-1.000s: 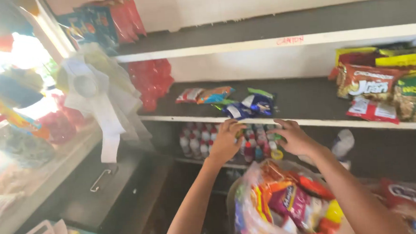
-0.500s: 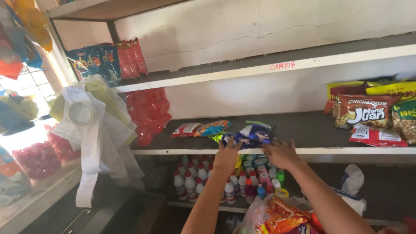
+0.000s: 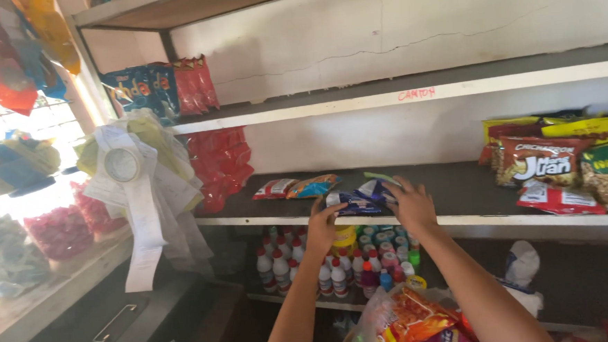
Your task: Sorting various snack bags from a container and stocking them onto grocery shelves.
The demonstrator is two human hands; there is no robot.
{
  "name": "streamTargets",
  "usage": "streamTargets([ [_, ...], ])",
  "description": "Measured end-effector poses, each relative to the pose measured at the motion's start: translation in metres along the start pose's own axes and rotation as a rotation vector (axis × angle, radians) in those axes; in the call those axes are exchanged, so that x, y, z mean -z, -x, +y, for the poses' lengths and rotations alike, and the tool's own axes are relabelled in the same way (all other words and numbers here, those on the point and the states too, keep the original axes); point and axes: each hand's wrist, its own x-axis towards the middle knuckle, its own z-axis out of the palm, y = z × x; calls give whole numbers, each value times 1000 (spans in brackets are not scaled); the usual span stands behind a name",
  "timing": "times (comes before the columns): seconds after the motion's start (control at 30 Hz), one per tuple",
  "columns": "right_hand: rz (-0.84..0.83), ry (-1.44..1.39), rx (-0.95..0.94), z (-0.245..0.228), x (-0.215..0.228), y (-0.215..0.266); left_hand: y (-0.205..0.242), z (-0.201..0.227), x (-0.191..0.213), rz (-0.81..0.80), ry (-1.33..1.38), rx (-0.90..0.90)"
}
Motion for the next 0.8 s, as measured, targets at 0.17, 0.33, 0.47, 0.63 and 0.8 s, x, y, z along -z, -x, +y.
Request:
streamTargets([
  [0.17, -350, 23, -297, 53, -59, 12, 1, 20, 20, -109, 259, 225],
  [0.33, -289, -37, -231, 37, 0, 7, 5, 40, 27, -79, 468, 474],
  [0.47, -321, -45, -186, 36, -25, -10, 5, 33, 27, -115, 452, 420],
  [0.63, -507, -55, -206, 53, -74, -19, 7, 9, 21, -169, 358, 327],
  [0.8, -221, -141, -247, 72, -22, 2, 3, 45, 7, -96, 600, 728],
])
